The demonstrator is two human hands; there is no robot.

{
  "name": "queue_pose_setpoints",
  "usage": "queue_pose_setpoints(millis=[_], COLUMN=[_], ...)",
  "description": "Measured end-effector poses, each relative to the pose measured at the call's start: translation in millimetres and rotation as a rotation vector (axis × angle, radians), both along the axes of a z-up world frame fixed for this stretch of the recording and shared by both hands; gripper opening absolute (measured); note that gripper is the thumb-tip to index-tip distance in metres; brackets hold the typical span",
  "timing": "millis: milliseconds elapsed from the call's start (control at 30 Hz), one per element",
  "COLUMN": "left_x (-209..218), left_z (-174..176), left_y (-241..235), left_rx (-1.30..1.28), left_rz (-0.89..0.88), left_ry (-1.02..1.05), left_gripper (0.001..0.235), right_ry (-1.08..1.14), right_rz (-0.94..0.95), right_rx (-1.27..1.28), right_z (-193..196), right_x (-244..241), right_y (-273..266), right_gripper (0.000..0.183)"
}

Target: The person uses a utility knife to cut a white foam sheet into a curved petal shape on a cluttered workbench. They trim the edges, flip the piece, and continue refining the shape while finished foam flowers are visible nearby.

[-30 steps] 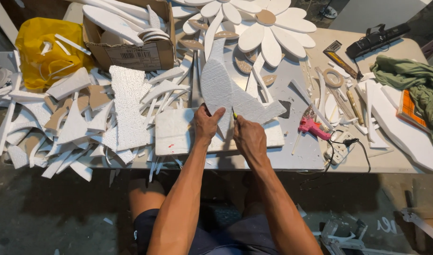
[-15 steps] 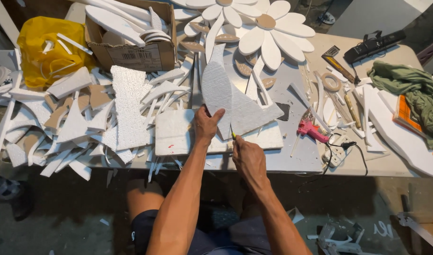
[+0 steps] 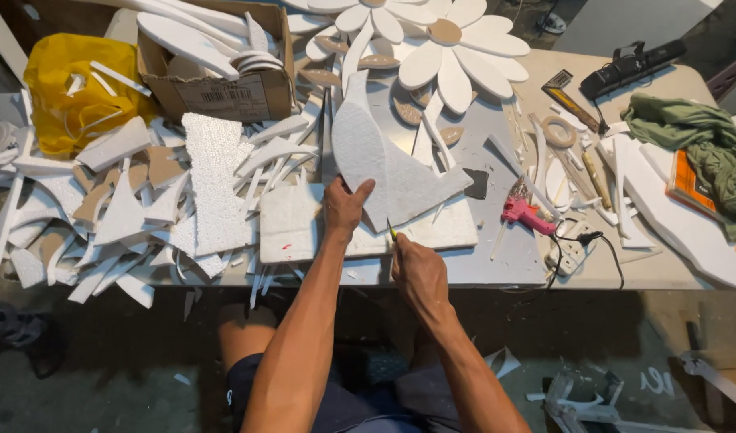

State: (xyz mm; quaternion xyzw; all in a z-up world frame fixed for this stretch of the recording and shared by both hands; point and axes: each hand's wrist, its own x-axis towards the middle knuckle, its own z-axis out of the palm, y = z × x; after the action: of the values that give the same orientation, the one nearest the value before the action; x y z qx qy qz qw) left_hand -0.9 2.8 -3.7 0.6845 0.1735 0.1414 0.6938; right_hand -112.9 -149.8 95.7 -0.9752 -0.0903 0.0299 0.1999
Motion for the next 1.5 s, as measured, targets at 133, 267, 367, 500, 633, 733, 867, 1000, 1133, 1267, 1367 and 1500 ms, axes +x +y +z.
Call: queue_pose_setpoints(millis=[133,267,367,500,633,733,867,1000,1133,1267,1367,1500], left_x=[4,3,-2,-12,-32,-31,-39,-25,-21,-28,-30,-26], left_z=[4,10,17,33,56,51,58,29,18,25,28,20], left_y=[2,1,5,8,5,10,4,0,-4,-6,-4,-5], left_rx=[0.025,-0.032,-0.084,-0.143,-0.152,-0.059,-0.15,-0.091,0.177,0.506,0.57,0.663], left_rz=[-0.004,-0.009,-0.053,-0.128,-0.217,-0.277,-0.311,-0.154,0.04,-0.015,-0.035,-0.083], left_ry=[0.016,0.023,0.058,0.033,-0.089,-0.137,-0.174,-0.208,-0.255,-0.295,-0.3,-0.282], left_gripper=[0.043,0.04,0.041,0.052,0.044,0.037,0.05,0.065,0.043,0.01,0.006,0.007], right_ry=[-0.012,-0.083,-0.165,0.085,0.028,0.021,0.067,0.018,-0.043,-0.044,-0.031,-0.013], right_rz=[-0.005,0.025,0.016,-0.285,-0.379,-0.404,-0.359,-0.432,-0.467,-0.421,-0.385,-0.356], right_rx=[-0.026,0.006,0.094,0.32,0.775,1.079,1.298,1.238,1.165,1.024,0.998,0.998], right_z=[-7,-13,-10,45,2,-24,-54,-54,-27,-31,-28,-41], right_x=[-6,-33,-41,-33,29,74,106,110,101,103,103,109], right_y=[-4,-22,-39,-44,-46,-16,20,29,30,24,23,17], right_gripper=[0.029,0.027,0.027,0.033,0.035,0.046,0.038,0.024,0.024,0.028,0.028,0.03])
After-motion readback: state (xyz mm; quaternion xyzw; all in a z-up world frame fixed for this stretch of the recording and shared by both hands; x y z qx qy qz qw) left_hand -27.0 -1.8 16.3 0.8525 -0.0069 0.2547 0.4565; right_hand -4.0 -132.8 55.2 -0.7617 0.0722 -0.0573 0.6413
